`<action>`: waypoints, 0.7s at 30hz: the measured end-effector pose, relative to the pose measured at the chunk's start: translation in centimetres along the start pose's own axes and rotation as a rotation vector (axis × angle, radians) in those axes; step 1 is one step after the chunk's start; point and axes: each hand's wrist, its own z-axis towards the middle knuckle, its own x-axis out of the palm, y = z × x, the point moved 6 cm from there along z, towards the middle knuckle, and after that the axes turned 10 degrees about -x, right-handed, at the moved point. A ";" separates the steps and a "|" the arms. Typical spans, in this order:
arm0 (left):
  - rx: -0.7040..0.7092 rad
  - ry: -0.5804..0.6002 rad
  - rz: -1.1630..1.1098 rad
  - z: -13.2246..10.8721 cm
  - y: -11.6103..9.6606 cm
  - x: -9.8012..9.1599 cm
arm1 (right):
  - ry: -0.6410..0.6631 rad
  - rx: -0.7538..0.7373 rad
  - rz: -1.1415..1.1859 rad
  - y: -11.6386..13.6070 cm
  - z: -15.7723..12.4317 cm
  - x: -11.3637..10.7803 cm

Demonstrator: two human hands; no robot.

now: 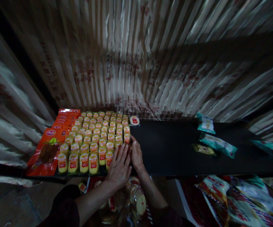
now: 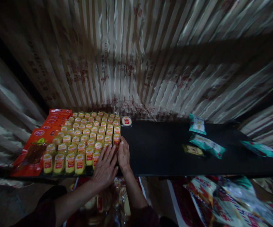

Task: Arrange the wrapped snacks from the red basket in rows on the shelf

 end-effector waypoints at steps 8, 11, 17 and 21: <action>0.029 0.021 -0.009 0.2 -0.6 -0.3 | -0.034 0.027 0.019 -0.2 -0.1 -1.2; 0.045 0.014 -0.013 0.3 -1.2 -0.3 | -0.037 0.027 0.025 0.2 -0.3 -1.6; 0.097 -0.005 0.029 -0.4 -2.7 -0.2 | -0.056 0.047 0.036 1.2 -1.6 -2.3; 0.106 -0.013 0.002 -1.5 -3.5 -0.9 | -0.064 0.042 0.054 2.3 -3.3 -2.7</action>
